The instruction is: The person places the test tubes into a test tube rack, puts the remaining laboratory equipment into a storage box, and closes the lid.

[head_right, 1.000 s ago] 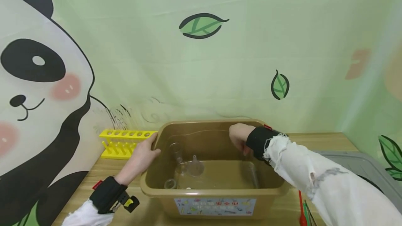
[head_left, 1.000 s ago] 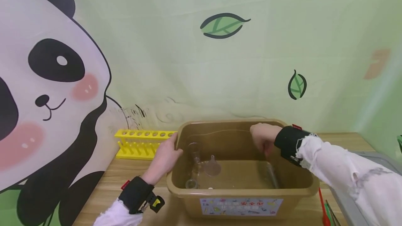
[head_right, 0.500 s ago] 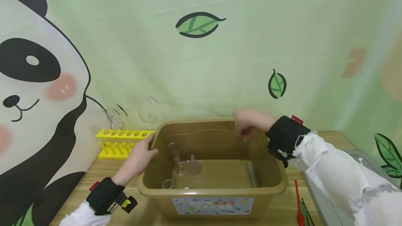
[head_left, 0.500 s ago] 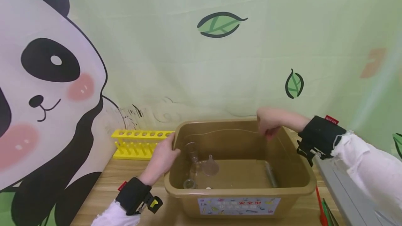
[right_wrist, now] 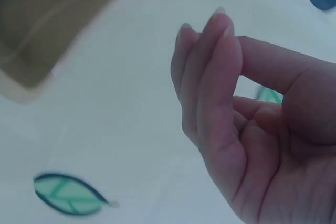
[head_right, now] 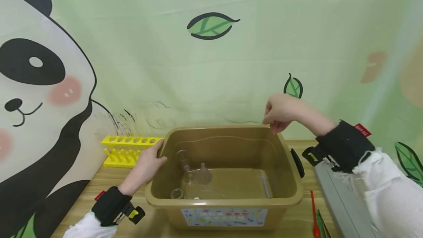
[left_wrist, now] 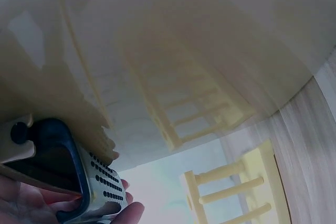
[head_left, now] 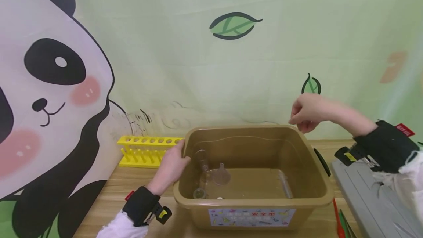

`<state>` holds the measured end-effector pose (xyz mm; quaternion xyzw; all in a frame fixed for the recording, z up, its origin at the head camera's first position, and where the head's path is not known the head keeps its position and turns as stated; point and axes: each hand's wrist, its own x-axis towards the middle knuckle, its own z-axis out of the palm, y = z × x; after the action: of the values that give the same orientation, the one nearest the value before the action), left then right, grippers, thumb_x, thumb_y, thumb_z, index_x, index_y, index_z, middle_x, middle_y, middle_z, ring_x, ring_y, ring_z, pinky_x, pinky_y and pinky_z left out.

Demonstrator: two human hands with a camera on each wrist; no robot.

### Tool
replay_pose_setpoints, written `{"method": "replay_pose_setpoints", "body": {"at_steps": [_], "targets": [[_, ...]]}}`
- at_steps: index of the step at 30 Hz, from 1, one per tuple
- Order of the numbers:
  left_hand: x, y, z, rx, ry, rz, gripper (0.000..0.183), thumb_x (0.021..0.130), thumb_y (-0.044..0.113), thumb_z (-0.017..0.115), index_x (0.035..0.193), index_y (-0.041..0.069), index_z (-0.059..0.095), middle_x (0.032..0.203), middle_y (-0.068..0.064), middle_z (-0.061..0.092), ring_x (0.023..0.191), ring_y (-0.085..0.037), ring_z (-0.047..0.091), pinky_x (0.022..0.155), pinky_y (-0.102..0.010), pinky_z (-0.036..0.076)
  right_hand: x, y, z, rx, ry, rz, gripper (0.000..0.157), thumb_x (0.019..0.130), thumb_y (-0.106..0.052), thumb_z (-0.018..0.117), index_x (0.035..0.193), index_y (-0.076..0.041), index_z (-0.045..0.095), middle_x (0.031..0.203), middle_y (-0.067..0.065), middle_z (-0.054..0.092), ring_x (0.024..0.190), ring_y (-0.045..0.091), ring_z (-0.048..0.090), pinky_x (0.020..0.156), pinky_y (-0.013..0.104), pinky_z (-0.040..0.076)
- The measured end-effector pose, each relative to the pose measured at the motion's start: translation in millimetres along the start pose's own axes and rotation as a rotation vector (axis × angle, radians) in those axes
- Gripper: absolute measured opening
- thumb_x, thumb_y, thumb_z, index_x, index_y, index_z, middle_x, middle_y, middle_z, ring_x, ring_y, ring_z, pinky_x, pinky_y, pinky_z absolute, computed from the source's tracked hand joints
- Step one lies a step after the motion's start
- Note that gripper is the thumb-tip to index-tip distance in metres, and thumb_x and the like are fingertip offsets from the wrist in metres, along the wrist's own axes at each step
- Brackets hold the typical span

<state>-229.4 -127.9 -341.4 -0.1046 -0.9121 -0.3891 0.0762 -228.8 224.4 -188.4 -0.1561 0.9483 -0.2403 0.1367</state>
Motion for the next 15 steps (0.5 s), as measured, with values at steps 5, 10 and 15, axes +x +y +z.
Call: {"method": "replay_pose_setpoints", "body": {"at_steps": [5, 10, 15], "targets": [[-0.2, 0.2, 0.6, 0.005, 0.002, 0.003, 0.051, 0.081, -0.002, 0.052, 0.131, -0.002, 0.040, 0.111, -0.020, 0.057, 0.092, -0.029, 0.057, 0.074, -0.040, 0.050, -13.7, 23.7, -16.6, 0.033, 0.088, 0.025, 0.017, 0.088, -0.009, 0.056, 0.075, 0.003, 0.057, 0.060, 0.005, 0.056, 0.054, 0.019, 0.057, 0.053, 0.031, 0.053], [-0.3, -0.1, 0.4, -0.014, 0.004, 0.009, 0.049, 0.081, -0.003, 0.051, 0.130, -0.001, 0.042, 0.109, -0.019, 0.058, 0.090, -0.028, 0.058, 0.069, -0.039, 0.052, -23.2, 49.3, -21.8, 0.085, 0.122, 0.074, 0.018, 0.088, -0.008, 0.055, 0.076, 0.005, 0.058, 0.062, 0.006, 0.057, 0.056, 0.019, 0.056, 0.054, 0.031, 0.053], [-0.1, 0.3, 0.7, -0.032, 0.004, 0.015, 0.047, 0.081, -0.004, 0.050, 0.128, -0.001, 0.043, 0.108, -0.019, 0.058, 0.089, -0.029, 0.059, 0.064, -0.038, 0.053, -25.8, 77.7, -18.4, 0.137, 0.152, 0.121, 0.018, 0.088, -0.007, 0.053, 0.081, 0.009, 0.057, 0.064, 0.006, 0.057, 0.059, 0.020, 0.058, 0.056, 0.031, 0.053]]}}
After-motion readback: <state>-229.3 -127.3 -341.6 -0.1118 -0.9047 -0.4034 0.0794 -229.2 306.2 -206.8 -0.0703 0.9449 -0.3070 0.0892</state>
